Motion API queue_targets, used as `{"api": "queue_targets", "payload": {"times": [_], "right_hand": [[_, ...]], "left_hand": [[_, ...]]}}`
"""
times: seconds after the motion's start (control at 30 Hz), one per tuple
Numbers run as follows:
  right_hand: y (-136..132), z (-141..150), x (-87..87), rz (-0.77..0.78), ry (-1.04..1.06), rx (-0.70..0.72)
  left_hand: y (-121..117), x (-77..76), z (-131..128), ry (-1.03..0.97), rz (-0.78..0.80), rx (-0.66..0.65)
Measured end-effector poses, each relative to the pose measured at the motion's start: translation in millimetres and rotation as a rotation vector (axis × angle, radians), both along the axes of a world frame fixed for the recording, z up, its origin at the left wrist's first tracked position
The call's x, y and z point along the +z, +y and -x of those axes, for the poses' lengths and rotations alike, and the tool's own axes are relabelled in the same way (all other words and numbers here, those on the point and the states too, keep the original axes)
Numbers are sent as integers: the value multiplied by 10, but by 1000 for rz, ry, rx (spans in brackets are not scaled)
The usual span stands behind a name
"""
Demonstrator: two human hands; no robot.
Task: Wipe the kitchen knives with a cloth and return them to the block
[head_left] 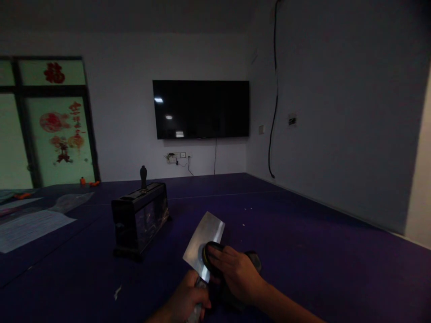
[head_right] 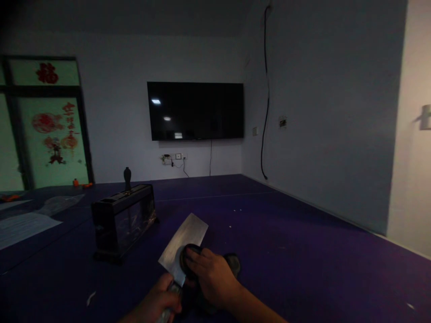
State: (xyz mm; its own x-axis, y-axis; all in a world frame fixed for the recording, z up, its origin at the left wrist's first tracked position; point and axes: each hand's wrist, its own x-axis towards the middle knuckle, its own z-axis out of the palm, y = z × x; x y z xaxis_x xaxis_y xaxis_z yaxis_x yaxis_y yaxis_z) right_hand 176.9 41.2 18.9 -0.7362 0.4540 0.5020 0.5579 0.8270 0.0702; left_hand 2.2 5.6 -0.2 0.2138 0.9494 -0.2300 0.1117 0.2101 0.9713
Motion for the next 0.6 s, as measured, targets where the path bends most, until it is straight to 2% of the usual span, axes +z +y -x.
{"api": "queue_targets", "payload": {"times": [0.27, 0.47, 0.6], "right_hand": [[-2, 5, 2, -32, 14, 31], [18, 1, -61, -85, -8, -12], [16, -6, -80, -120, 27, -8]], "left_hand": [[-29, 52, -16, 62, 2, -71], [-33, 95, -18, 113, 12, -169], [-56, 91, -14, 151, -62, -184]]}}
